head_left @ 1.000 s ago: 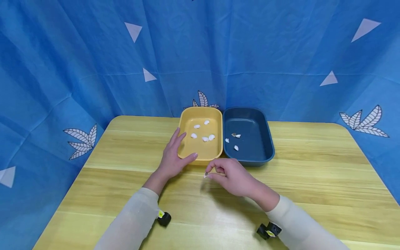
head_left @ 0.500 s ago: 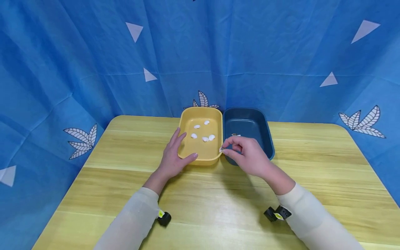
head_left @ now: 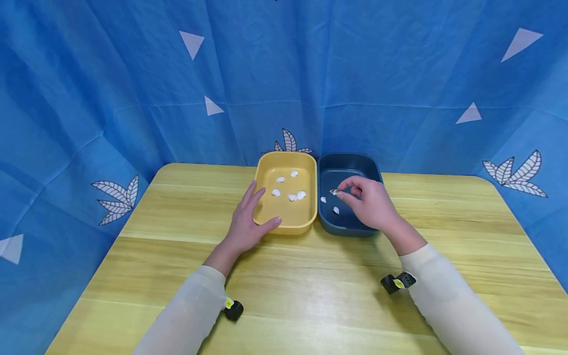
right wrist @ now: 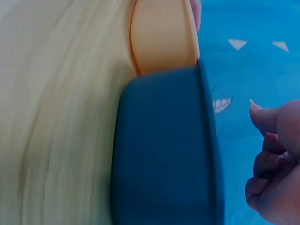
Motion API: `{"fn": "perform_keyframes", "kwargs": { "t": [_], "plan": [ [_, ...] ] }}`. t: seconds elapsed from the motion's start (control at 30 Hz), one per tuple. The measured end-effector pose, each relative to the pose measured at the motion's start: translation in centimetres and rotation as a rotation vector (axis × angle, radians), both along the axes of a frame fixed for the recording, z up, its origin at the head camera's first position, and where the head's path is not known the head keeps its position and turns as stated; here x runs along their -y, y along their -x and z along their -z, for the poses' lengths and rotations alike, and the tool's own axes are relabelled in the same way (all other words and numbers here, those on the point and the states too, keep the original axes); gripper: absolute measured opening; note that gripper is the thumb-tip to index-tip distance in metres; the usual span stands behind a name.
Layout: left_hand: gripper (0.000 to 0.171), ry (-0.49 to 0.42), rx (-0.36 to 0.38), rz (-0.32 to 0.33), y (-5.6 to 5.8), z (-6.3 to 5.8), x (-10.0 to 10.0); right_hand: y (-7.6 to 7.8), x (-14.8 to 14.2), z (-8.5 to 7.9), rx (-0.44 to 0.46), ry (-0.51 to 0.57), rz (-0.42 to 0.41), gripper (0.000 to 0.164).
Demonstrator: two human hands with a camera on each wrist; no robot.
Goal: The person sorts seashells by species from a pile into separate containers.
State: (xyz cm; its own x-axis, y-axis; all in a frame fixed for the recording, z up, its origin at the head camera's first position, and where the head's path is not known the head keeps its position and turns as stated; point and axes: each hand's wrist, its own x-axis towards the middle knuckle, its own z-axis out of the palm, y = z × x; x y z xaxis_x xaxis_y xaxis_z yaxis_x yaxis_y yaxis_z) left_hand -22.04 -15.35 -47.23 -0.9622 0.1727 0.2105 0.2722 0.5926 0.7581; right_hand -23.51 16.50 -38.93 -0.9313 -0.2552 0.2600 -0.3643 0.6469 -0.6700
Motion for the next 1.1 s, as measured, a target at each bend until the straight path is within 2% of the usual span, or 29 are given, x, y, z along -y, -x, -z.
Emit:
{"fn": "perform_keyframes", "kwargs": {
  "t": [0.3, 0.47, 1.1],
  "plan": [
    [0.087, 0.014, 0.016, -0.009, 0.0, 0.0, 0.0, 2.0, -1.2, 1.2, 0.095, -0.072, 0.094, 0.009],
    [0.088, 0.019, 0.013, -0.011, 0.0, 0.0, -0.1, 2.6, -1.4, 1.9, 0.146, -0.09, 0.132, 0.011],
    [0.087, 0.017, 0.021, -0.012, -0.1, -0.3, 0.0, 3.9, -1.3, 3.1, 0.165, -0.162, 0.141, 0.012]
  ]
}}
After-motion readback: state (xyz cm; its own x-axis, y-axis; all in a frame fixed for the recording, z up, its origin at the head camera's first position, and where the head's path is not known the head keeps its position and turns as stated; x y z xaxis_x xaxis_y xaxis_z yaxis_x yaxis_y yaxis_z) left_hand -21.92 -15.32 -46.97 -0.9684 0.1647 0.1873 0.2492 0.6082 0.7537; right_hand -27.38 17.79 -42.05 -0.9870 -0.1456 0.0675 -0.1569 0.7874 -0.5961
